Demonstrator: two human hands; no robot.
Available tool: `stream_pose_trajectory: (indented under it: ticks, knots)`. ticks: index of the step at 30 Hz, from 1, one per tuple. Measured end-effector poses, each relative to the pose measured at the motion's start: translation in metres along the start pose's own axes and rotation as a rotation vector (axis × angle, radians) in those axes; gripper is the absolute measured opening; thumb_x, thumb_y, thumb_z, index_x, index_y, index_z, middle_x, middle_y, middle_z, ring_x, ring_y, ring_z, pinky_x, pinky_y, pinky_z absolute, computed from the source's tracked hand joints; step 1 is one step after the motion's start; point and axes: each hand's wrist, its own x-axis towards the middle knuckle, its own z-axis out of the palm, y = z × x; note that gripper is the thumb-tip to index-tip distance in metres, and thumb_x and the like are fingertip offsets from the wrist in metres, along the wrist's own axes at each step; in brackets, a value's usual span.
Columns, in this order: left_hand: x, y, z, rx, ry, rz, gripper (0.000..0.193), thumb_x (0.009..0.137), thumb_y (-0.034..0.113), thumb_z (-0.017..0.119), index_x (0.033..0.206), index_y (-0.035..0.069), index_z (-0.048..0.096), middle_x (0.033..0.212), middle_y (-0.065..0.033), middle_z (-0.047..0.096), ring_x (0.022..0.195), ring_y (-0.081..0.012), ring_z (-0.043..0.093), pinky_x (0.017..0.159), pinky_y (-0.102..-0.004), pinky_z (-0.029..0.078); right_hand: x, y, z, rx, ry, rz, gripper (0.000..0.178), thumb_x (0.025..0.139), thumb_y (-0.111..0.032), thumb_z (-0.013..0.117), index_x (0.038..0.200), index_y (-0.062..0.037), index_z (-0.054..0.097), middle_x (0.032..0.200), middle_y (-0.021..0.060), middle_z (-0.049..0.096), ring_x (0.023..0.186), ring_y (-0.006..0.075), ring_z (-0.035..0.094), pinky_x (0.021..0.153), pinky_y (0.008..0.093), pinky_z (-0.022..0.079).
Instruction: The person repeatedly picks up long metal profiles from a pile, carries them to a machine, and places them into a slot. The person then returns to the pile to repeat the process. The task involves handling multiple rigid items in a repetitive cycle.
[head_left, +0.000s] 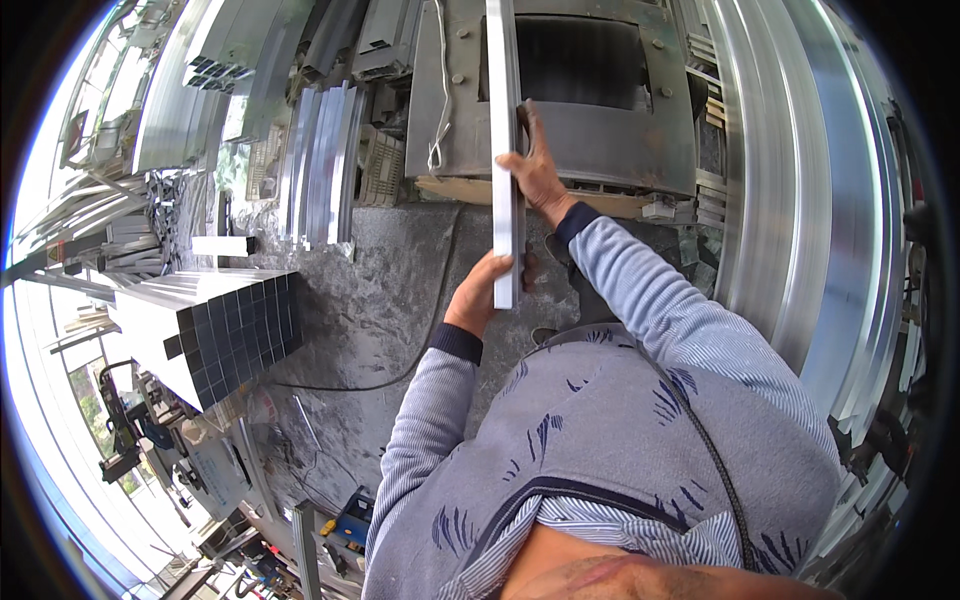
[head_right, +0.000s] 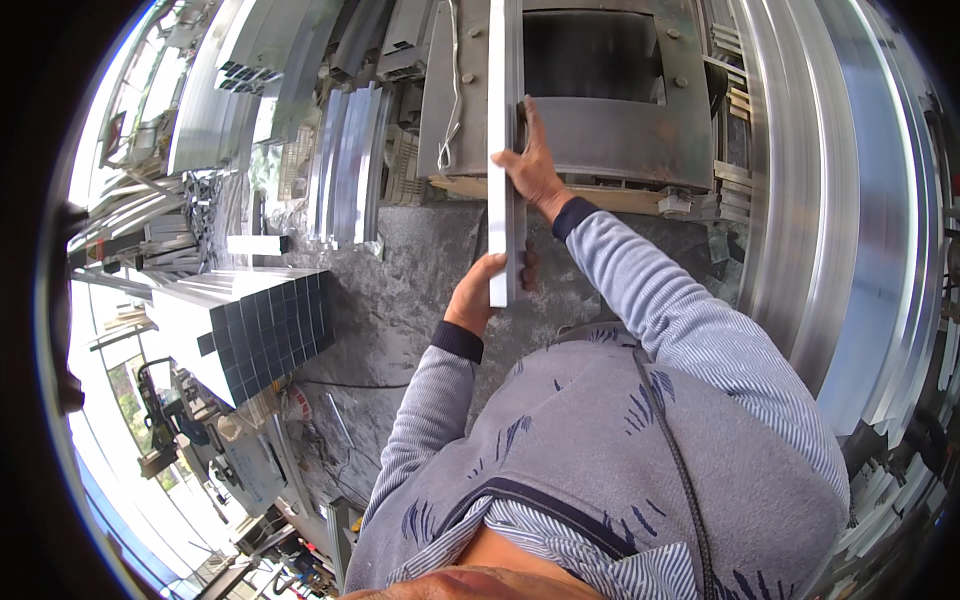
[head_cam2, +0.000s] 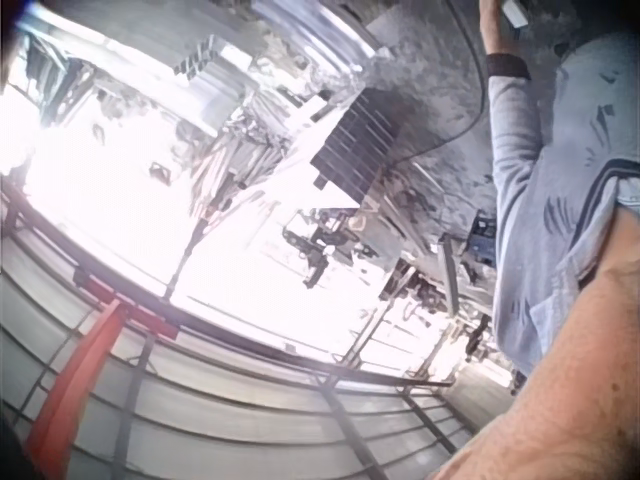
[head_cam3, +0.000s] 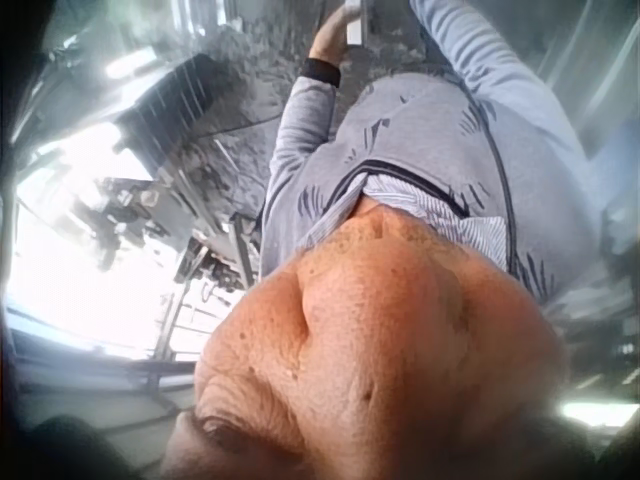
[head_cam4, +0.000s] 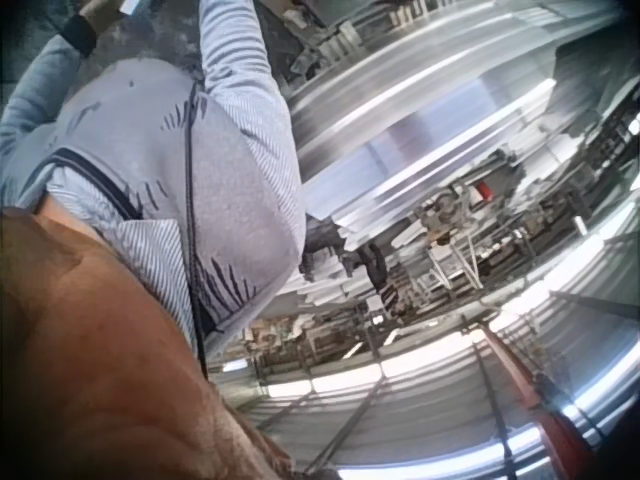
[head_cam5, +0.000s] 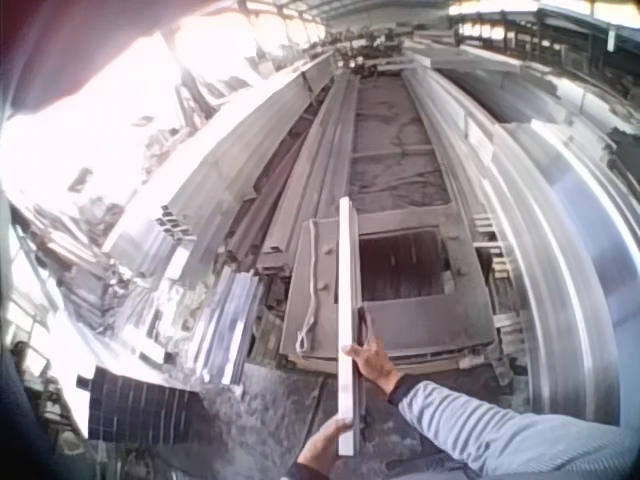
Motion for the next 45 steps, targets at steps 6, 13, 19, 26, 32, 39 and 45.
stream_pose_trajectory:
  ticks: [6, 13, 19, 26, 32, 39, 45]
  knots:
    - [0.13, 0.091, 0.011, 1.162, 0.531, -0.04, 0.072, 0.08, 0.046, 0.083, 0.121, -0.007, 0.056, 0.098, -0.0212, 0.074, 0.09, -0.0301, 0.076, 0.081, -0.0443, 0.061, 0.138, 0.007, -0.023, -0.699, 0.172, -0.253, 0.101, 0.089, -0.037, 0.076, 0.168, 0.0059, 0.033, 0.165, 0.0329, 0.042, 0.156, 0.0445, 0.039, 0.131, 0.0483, 0.033]
    - [0.161, 0.113, 0.036, 1.491, 0.692, -0.005, 0.086, 0.073, 0.044, 0.089, 0.129, -0.01, 0.051, 0.114, -0.0315, 0.078, 0.109, -0.0476, 0.077, 0.099, -0.0502, 0.062, 0.183, 0.015, 0.001, -1.367, -0.063, -0.255, 0.094, 0.086, -0.054, 0.071, 0.164, -0.0077, 0.05, 0.171, 0.0204, 0.041, 0.164, 0.0374, 0.029, 0.13, 0.0601, 0.024]
    - [0.093, 0.037, 0.015, 1.418, 0.739, 0.04, 0.085, 0.071, 0.039, 0.091, 0.129, -0.006, 0.049, 0.114, -0.0329, 0.076, 0.109, -0.0513, 0.076, 0.097, -0.0553, 0.062, 0.088, 0.021, 0.017, -1.326, -0.118, -0.268, 0.094, 0.085, -0.045, 0.073, 0.166, -0.007, 0.044, 0.174, 0.0209, 0.036, 0.166, 0.0421, 0.023, 0.13, 0.0673, 0.023]
    - [-0.009, -0.072, -0.006, 1.387, 0.752, -0.031, 0.082, 0.073, 0.035, 0.095, 0.128, -0.002, 0.047, 0.121, -0.0308, 0.07, 0.11, -0.0512, 0.074, 0.095, -0.0566, 0.062, -0.065, 0.016, 0.03, -1.277, -0.212, -0.199, 0.093, 0.088, -0.04, 0.073, 0.166, -0.0039, 0.039, 0.177, 0.0221, 0.025, 0.168, 0.0451, 0.015, 0.131, 0.0711, 0.022]
    - [-0.085, -0.15, -0.024, 1.372, 0.777, -0.041, 0.075, 0.076, 0.033, 0.09, 0.124, -0.003, 0.047, 0.117, -0.032, 0.069, 0.107, -0.0523, 0.073, 0.092, -0.0573, 0.062, -0.173, 0.023, 0.037, -1.243, -0.307, -0.162, 0.098, 0.089, -0.044, 0.076, 0.168, -0.0031, 0.036, 0.179, 0.0226, 0.021, 0.17, 0.0451, 0.01, 0.132, 0.0716, 0.018]
    - [-0.133, -0.208, -0.035, 1.348, 0.825, -0.084, 0.077, 0.077, 0.041, 0.093, 0.121, -0.002, 0.047, 0.115, -0.0318, 0.069, 0.104, -0.0532, 0.073, 0.088, -0.0592, 0.061, -0.24, 0.031, 0.035, -1.214, -0.426, -0.101, 0.101, 0.092, -0.05, 0.077, 0.17, -0.0029, 0.033, 0.18, 0.024, 0.017, 0.17, 0.0459, 0.007, 0.131, 0.0727, 0.017]
    - [-0.098, -0.184, -0.036, 1.343, 0.803, -0.086, 0.076, 0.075, 0.035, 0.091, 0.123, -0.002, 0.046, 0.115, -0.0331, 0.068, 0.102, -0.0549, 0.072, 0.088, -0.061, 0.06, -0.2, 0.032, 0.03, -1.175, -0.402, -0.174, 0.099, 0.092, -0.049, 0.076, 0.169, -0.003, 0.034, 0.179, 0.0248, 0.019, 0.169, 0.0461, 0.009, 0.13, 0.0738, 0.02]
